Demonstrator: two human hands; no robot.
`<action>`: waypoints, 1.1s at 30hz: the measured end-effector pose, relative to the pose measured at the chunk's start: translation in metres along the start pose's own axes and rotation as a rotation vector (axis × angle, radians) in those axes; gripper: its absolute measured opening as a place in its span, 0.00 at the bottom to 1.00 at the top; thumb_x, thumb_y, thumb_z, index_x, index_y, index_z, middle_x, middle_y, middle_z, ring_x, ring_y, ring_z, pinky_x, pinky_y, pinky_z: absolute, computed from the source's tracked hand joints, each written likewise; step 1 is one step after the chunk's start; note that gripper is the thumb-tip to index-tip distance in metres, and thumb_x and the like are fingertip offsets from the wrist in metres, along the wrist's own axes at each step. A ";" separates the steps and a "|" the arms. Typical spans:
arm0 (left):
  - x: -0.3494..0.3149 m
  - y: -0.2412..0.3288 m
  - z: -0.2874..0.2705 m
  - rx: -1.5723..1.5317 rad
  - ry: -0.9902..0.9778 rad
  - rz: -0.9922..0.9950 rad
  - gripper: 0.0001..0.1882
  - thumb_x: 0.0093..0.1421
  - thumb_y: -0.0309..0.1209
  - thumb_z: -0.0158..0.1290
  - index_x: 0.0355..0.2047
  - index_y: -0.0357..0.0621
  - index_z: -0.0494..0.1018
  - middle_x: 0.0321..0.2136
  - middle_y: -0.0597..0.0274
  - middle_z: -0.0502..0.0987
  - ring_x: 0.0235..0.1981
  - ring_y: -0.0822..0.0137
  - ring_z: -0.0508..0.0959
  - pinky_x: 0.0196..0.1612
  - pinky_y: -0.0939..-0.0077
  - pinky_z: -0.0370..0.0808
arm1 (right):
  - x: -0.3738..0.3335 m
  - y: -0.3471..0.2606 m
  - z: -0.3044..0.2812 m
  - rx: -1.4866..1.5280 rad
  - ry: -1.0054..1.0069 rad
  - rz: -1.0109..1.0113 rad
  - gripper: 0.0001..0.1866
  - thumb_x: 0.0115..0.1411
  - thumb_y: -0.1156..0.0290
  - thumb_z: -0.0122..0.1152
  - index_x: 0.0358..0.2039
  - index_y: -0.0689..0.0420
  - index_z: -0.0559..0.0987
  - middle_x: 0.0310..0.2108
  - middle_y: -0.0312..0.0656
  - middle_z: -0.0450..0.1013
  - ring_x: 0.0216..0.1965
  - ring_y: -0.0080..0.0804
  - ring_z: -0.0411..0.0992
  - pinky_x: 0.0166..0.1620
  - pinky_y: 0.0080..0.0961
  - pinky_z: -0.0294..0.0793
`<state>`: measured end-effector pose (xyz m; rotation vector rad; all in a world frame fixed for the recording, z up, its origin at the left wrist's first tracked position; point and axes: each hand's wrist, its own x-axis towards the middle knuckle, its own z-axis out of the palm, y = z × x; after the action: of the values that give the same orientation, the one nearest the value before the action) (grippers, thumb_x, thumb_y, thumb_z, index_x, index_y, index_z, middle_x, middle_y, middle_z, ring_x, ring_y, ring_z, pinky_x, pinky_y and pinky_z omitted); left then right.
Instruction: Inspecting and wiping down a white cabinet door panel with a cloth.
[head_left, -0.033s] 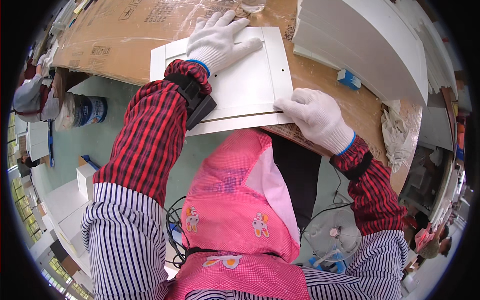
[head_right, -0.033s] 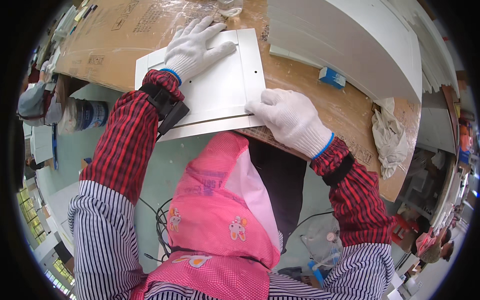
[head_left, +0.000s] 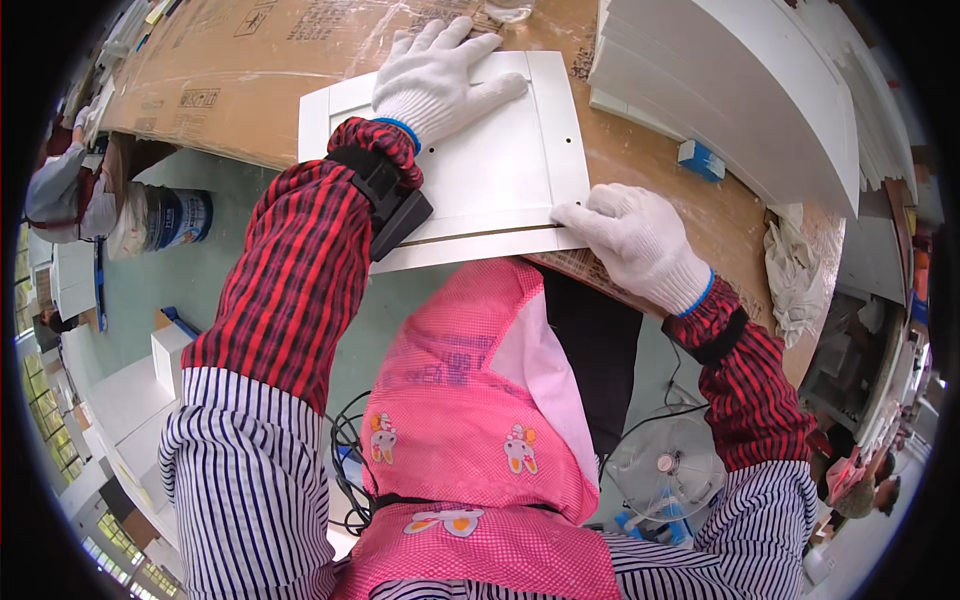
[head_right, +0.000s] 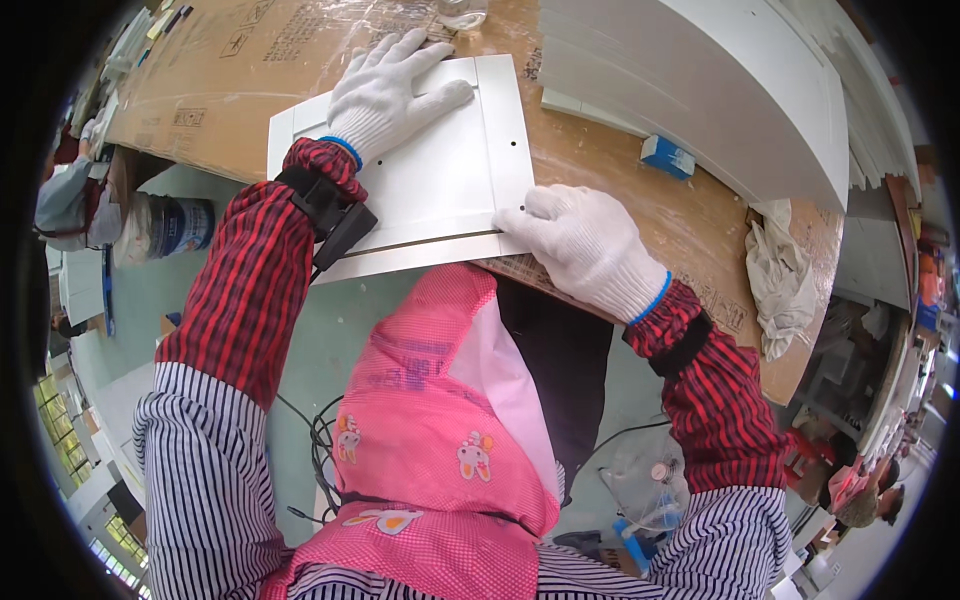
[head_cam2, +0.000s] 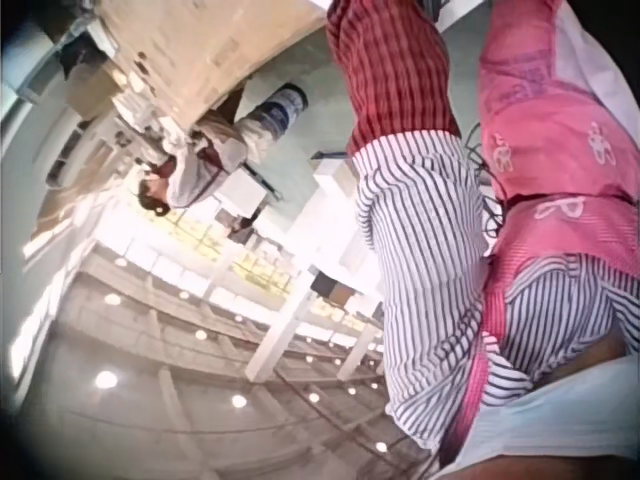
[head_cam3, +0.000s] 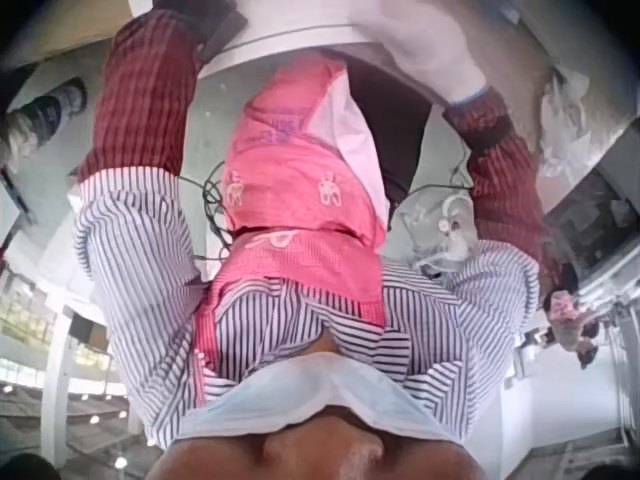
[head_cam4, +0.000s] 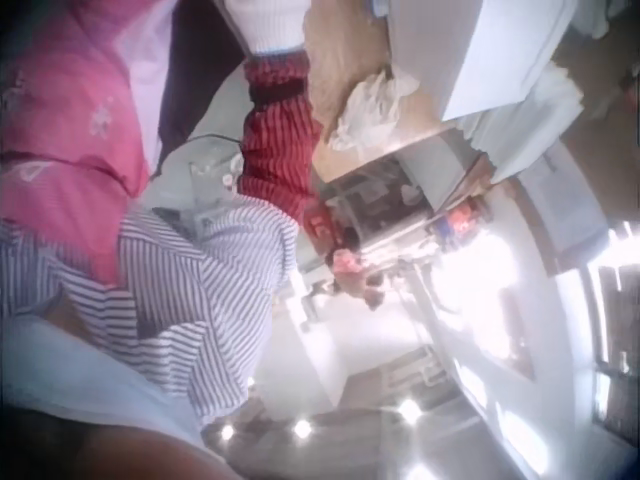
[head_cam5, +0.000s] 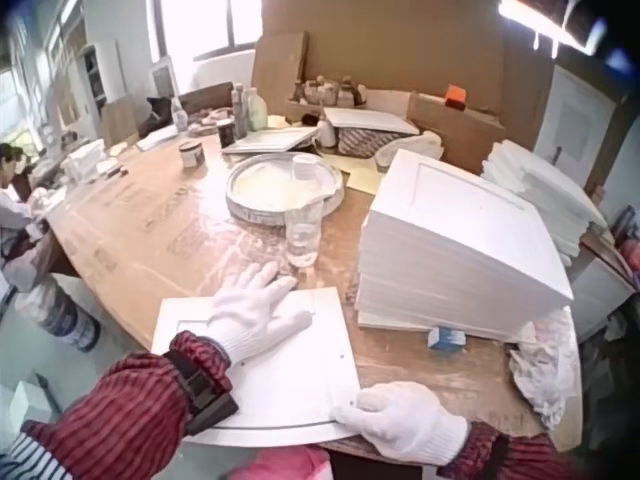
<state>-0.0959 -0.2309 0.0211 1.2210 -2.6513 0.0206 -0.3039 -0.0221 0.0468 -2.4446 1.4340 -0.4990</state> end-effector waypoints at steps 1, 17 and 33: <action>0.000 -0.002 0.003 -0.004 -0.011 -0.014 0.42 0.62 0.69 0.47 0.68 0.59 0.68 0.73 0.57 0.60 0.74 0.54 0.58 0.76 0.54 0.52 | 0.000 0.001 0.002 0.011 -0.015 -0.005 0.14 0.58 0.71 0.63 0.46 0.49 0.81 0.31 0.42 0.74 0.34 0.44 0.77 0.34 0.39 0.75; 0.001 -0.003 -0.010 -0.173 0.030 -0.012 0.36 0.60 0.60 0.54 0.58 0.45 0.77 0.65 0.47 0.69 0.67 0.49 0.66 0.70 0.53 0.59 | 0.006 -0.001 0.002 0.001 0.006 -0.043 0.22 0.50 0.75 0.64 0.48 0.48 0.82 0.26 0.36 0.73 0.26 0.38 0.74 0.28 0.36 0.72; 0.002 -0.001 0.001 -0.211 -0.021 -0.025 0.37 0.61 0.61 0.53 0.60 0.46 0.76 0.66 0.47 0.68 0.69 0.49 0.64 0.71 0.55 0.58 | -0.005 -0.010 0.001 -0.022 -0.087 0.013 0.27 0.44 0.81 0.64 0.48 0.52 0.82 0.29 0.38 0.76 0.28 0.41 0.76 0.29 0.36 0.73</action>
<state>-0.0963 -0.2330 0.0201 1.1903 -2.5767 -0.2706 -0.2980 -0.0128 0.0491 -2.4407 1.4265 -0.3708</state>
